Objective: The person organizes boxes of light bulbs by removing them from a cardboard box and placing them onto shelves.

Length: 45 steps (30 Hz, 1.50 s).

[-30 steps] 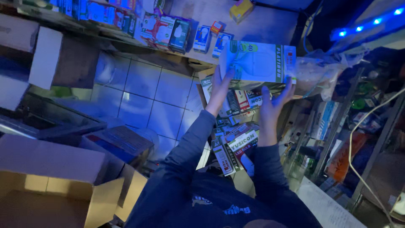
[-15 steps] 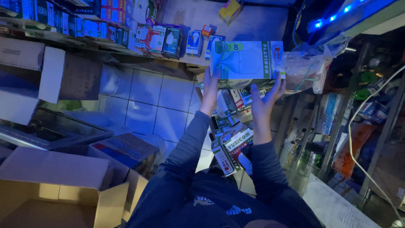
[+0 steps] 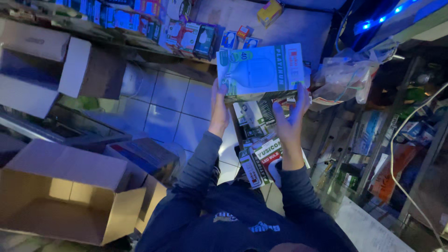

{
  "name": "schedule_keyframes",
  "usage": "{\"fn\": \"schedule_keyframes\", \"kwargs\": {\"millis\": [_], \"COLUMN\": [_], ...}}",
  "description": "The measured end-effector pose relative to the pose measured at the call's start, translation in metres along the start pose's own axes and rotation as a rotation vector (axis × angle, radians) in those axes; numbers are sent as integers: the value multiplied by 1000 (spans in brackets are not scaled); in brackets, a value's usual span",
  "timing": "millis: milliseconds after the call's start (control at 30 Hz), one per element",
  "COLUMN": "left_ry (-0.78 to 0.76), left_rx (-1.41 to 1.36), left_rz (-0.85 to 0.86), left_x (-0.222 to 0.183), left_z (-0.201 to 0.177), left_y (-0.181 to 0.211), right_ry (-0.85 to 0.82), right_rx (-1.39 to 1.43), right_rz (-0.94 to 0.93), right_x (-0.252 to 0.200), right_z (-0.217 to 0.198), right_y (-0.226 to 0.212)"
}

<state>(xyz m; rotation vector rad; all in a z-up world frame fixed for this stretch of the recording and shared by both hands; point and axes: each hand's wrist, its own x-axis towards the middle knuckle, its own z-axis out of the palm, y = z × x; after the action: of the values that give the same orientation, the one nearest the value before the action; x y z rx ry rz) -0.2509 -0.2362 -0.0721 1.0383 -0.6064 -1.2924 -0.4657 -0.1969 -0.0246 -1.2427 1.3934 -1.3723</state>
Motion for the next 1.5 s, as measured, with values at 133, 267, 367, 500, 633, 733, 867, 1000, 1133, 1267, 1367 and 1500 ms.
{"fn": "schedule_keyframes", "kwargs": {"millis": [133,267,367,500,633,733,867,1000,1133,1267,1367,1500], "left_ry": [100,170,220,247,358,357,369,342,356,311,324,296], "left_rx": [-2,-150,-224,-244,-240,-301,-328,-285,-231,-215,-211,-212], "left_rz": [-83,-136,-178,-141,-192,-202,-244,-245,-258,-236,-250,-253], "left_x": [-17,-29,-39,-50,-54,-52,-48,-49,-48,-45,-41,-38], "left_z": [-23,-49,-63,-69,-69,-66,-62,-66,-73,-78,-81,-87], "left_y": [-4,-16,-24,-41,-65,-83,-96,-97,-93,-92,-93,-96], "right_ry": [-60,-53,-46,-86,-154,-203,-232,-209,-186,-146,-126,-105], "right_rx": [168,-116,-74,-200,-489,-644,-841,-912,-919,-850,-824,-778], "right_rz": [23,-92,-29,-36,-216,-157,-194,-239,-165,-157,-148,-228], "right_x": [-15,-27,-32,-26,15,52,67,61,58,60,62,56], "right_z": [-2,-21,-27,-34,-49,-57,-53,-46,-42,-40,-39,-43], "right_y": [14,31,49,71,90,107,130,145,149,146,144,133]}}
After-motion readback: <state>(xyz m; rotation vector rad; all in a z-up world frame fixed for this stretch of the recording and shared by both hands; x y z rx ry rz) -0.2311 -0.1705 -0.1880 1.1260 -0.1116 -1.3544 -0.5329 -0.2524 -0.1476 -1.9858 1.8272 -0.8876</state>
